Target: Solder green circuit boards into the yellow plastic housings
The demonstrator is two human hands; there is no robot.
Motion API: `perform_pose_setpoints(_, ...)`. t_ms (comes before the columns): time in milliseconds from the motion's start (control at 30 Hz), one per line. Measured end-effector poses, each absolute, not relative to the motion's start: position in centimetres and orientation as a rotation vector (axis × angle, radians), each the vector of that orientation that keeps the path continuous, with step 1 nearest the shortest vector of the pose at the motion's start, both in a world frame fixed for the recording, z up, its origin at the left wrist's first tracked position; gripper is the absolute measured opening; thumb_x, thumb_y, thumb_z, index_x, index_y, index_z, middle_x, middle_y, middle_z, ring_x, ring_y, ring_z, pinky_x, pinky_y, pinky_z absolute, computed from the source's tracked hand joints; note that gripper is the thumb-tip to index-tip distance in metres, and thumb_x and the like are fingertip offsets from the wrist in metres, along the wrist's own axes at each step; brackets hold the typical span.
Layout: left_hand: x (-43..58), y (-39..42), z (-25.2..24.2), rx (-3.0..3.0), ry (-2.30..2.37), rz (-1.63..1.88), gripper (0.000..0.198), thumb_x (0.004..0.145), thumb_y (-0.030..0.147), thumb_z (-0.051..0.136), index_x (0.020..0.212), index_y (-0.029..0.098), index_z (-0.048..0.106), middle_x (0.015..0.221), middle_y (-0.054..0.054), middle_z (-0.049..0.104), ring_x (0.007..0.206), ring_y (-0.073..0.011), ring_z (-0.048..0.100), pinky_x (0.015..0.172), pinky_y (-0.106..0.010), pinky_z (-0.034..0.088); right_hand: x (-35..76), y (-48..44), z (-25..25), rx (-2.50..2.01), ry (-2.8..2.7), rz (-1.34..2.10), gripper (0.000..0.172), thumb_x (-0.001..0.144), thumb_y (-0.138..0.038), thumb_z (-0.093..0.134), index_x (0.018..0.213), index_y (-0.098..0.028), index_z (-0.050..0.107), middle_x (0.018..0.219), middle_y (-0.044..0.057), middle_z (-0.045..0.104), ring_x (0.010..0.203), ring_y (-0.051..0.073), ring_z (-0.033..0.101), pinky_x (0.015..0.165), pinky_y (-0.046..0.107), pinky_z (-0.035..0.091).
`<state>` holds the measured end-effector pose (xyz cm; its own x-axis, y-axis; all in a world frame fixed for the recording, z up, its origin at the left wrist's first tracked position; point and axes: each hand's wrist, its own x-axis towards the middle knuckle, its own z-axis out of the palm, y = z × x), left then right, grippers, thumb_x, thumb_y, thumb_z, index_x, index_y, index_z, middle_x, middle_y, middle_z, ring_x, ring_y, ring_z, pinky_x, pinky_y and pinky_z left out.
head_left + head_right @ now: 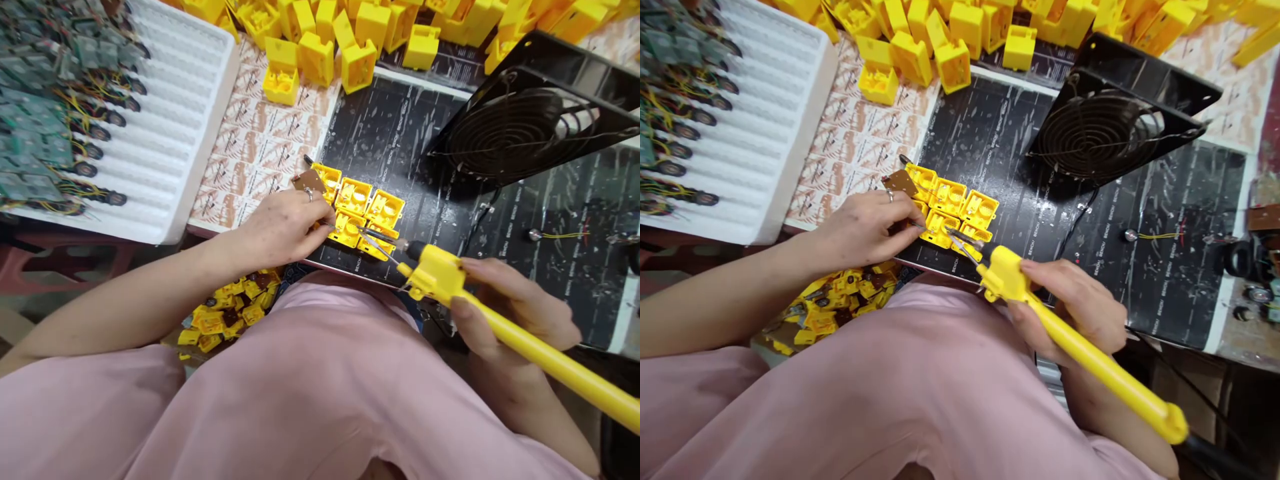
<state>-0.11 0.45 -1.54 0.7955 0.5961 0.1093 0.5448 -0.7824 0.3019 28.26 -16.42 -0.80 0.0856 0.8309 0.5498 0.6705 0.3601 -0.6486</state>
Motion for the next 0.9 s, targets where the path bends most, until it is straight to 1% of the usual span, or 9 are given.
perform_pose_setpoints(67, -0.1, 0.4, -1.4, 2.762, 0.881, 0.27, 0.031, 0.104, 0.026, 0.05, 0.102, 0.019, 0.08, 0.091, -0.008, 0.08, 0.084, -0.0234, 0.074, 0.079, -0.033, 0.052, 27.8, -16.0, -0.4, -1.271, -1.753, 0.208, 0.041, 0.098, -0.024, 0.084, 0.136, -0.031, 0.075, 0.097, 0.003, 0.083, 0.074, 0.022, 0.08, 0.061, 0.034, 0.068)
perform_pose_setpoints(100, -0.1, 0.5, -1.3, 2.778, 0.886, 0.247, 0.031, 0.104, 0.026, 0.049, 0.102, 0.019, 0.079, 0.091, -0.009, 0.08, 0.083, -0.0241, 0.074, 0.079, -0.034, 0.051, 27.6, -15.8, -0.3, -1.229, -1.796, 0.211, 0.041, 0.095, -0.02, 0.085, 0.134, -0.03, 0.074, 0.093, 0.002, 0.083, 0.073, 0.022, 0.08, 0.059, 0.033, 0.068)
perform_pose_setpoints(200, 0.1, 0.5, -1.0, 2.824, 0.908, 0.161, 0.032, 0.104, 0.026, 0.049, 0.099, 0.019, 0.079, 0.088, -0.008, 0.079, 0.083, -0.0242, 0.074, 0.076, -0.034, 0.047, 27.5, -15.2, 0.0, -1.141, -1.879, 0.211, 0.029, 0.093, -0.018, 0.086, 0.116, -0.029, 0.072, 0.083, -0.002, 0.08, 0.065, 0.019, 0.078, 0.049, 0.027, 0.063)
perform_pose_setpoints(267, 0.2, 0.5, -0.8, 2.849, 0.914, 0.102, 0.032, 0.104, 0.025, 0.049, 0.098, 0.019, 0.079, 0.087, -0.007, 0.078, 0.083, -0.0234, 0.074, 0.074, -0.033, 0.045, 27.4, -14.8, 0.1, -1.114, -1.923, 0.203, 0.023, 0.094, -0.016, 0.084, 0.108, -0.028, 0.07, 0.081, -0.001, 0.079, 0.063, 0.017, 0.077, 0.048, 0.024, 0.061)
perform_pose_setpoints(367, 0.4, 0.4, -0.6, 2.899, 0.908, 0.06, 0.032, 0.104, 0.025, 0.049, 0.096, 0.018, 0.079, 0.086, -0.007, 0.077, 0.081, -0.0234, 0.072, 0.071, -0.034, 0.043, 27.1, -14.2, 0.0, -1.043, -1.95, 0.169, 0.025, 0.092, -0.014, 0.088, 0.103, -0.025, 0.068, 0.078, -0.001, 0.079, 0.063, 0.016, 0.077, 0.05, 0.022, 0.061)
perform_pose_setpoints(433, 0.6, 0.4, -0.5, 2.943, 0.889, 0.066, 0.034, 0.105, 0.025, 0.048, 0.094, 0.018, 0.079, 0.084, -0.008, 0.075, 0.079, -0.0236, 0.071, 0.071, -0.035, 0.043, 26.8, -14.0, 0.0, -1.031, -1.969, 0.125, 0.024, 0.093, -0.015, 0.088, 0.101, -0.023, 0.067, 0.078, -0.001, 0.078, 0.062, 0.015, 0.076, 0.051, 0.02, 0.06)
perform_pose_setpoints(533, 0.7, 0.5, -0.5, 2.986, 0.846, 0.134, 0.034, 0.106, 0.024, 0.049, 0.089, 0.018, 0.078, 0.084, -0.008, 0.073, 0.082, -0.0243, 0.071, 0.074, -0.036, 0.048, 26.6, -13.9, 0.3, -1.072, -2.041, 0.067, 0.02, 0.098, -0.018, 0.085, 0.099, -0.023, 0.065, 0.081, -0.001, 0.078, 0.065, 0.013, 0.076, 0.053, 0.02, 0.059)
perform_pose_setpoints(733, 0.6, 0.6, -1.0, 3.036, 0.784, 0.256, 0.036, 0.106, 0.024, 0.049, 0.084, 0.018, 0.077, 0.084, -0.008, 0.072, 0.088, -0.0266, 0.071, 0.08, -0.039, 0.054, 26.9, -14.1, 0.6, -1.056, -2.056, 0.123, 0.014, 0.104, -0.015, 0.078, 0.105, -0.021, 0.066, 0.087, 0.002, 0.076, 0.072, 0.012, 0.075, 0.07, 0.021, 0.065)
perform_pose_setpoints(900, 0.5, 0.4, -1.3, 3.031, 0.828, 0.279, 0.041, 0.11, 0.028, 0.045, 0.086, 0.02, 0.077, 0.088, -0.008, 0.075, 0.093, -0.0281, 0.072, 0.084, -0.042, 0.054, 27.2, -14.3, 0.2, -1.077, -2.074, 0.198, 0.012, 0.102, -0.014, 0.078, 0.102, -0.022, 0.068, 0.089, 0.003, 0.079, 0.074, 0.014, 0.077, 0.069, 0.024, 0.066)
